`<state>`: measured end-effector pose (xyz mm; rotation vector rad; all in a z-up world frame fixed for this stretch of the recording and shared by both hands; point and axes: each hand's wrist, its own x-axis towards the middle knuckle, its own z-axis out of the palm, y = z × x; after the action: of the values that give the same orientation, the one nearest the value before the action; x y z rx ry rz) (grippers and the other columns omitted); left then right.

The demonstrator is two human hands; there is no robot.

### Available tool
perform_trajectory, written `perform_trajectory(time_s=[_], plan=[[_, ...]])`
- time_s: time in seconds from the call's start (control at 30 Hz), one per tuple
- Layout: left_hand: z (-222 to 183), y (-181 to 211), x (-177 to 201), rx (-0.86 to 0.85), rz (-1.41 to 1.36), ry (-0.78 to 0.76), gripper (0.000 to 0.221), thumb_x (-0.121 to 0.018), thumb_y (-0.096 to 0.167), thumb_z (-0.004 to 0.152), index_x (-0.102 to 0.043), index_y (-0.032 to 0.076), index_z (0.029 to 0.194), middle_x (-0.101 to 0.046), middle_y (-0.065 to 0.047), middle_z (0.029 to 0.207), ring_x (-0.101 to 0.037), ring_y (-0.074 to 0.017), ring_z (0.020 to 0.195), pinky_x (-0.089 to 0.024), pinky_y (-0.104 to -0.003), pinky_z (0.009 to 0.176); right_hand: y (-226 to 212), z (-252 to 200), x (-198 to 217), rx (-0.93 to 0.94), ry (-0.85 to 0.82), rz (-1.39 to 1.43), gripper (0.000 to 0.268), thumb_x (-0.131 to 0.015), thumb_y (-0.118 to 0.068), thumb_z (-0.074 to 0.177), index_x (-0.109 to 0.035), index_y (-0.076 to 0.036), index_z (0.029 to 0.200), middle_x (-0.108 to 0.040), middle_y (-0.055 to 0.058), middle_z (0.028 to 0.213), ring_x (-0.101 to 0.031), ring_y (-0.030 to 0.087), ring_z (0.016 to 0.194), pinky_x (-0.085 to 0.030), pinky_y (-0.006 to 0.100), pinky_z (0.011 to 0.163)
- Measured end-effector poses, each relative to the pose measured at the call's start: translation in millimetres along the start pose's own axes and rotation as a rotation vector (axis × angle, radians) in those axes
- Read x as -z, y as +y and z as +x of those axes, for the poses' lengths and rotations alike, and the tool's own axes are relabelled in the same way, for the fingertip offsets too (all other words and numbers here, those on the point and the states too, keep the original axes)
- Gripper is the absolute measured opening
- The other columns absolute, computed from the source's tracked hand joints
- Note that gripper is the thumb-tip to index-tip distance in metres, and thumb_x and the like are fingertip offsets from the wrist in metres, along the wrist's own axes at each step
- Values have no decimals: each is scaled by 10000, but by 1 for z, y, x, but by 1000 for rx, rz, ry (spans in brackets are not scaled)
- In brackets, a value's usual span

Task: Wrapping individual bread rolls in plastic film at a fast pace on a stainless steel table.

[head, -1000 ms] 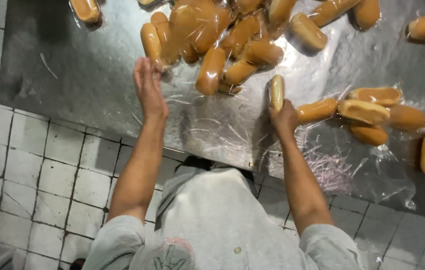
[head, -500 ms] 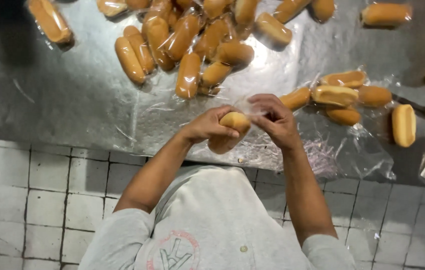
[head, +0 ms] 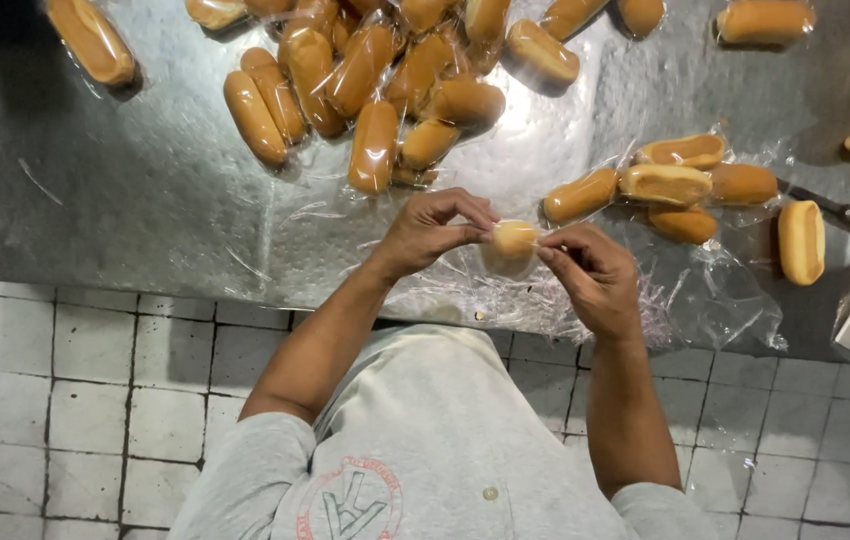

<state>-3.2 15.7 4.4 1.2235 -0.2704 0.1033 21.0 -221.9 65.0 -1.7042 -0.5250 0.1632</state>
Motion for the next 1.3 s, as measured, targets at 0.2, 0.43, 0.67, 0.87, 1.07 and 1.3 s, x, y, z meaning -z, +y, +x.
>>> perform_trajectory(time_s=[0.2, 0.43, 0.67, 0.87, 1.07, 1.3], plan=[[-15, -9, -5, -288, 457, -7, 138, -865, 45, 813, -735, 86, 841, -718, -49, 934, -731, -219, 851, -576, -324, 809, -25, 7, 2, 16, -211, -69, 45, -803, -47, 872, -773, -14, 861, -707, 127, 854, -568, 143, 659, -448, 300, 580], [-19, 8, -2, -591, 981, -115, 133, -661, 183, 1020, -677, 53, 996, -709, -120, 1137, -730, -297, 904, -606, -362, 749, -34, 31, -29, 174, -368, -382, 161, -838, -102, 853, -694, -31, 843, -683, 146, 790, -679, 364, 702, -512, 423, 607], [-23, 7, 2, -153, 339, 91, 158, -801, 169, 918, -712, 39, 918, -737, -162, 1171, -704, -350, 1138, -544, -440, 984, 16, 0, 5, 97, -44, 367, 110, -727, -116, 890, -626, -91, 927, -660, 148, 994, -647, 260, 929, -528, 352, 839], [6, 41, -47, 206, -75, 380, 119, -761, 116, 952, -659, 56, 949, -727, -54, 785, -730, -100, 748, -572, -223, 684, 67, -14, 13, -177, -14, 324, 1017, -810, -670, 669, -421, -135, 1441, -529, 155, 1376, -587, 216, 1190, -458, 143, 684], [36, -37, -6, 339, 386, 397, 128, -739, 284, 943, -733, 175, 877, -768, -7, 752, -729, -95, 766, -546, -255, 748, 104, 15, -39, -329, 449, 341, 60, -727, -133, 998, -724, -73, 995, -599, -12, 833, -344, 40, 465, -280, 194, 422], [-45, -146, 17, 689, 438, 380, 474, -850, 491, 772, -684, 83, 947, -731, -172, 896, -707, -318, 846, -532, -442, 745, 107, -24, -68, -631, 535, 468, 266, -818, -98, 862, -591, -136, 996, -594, -86, 835, -545, 16, 678, -376, 147, 624]])
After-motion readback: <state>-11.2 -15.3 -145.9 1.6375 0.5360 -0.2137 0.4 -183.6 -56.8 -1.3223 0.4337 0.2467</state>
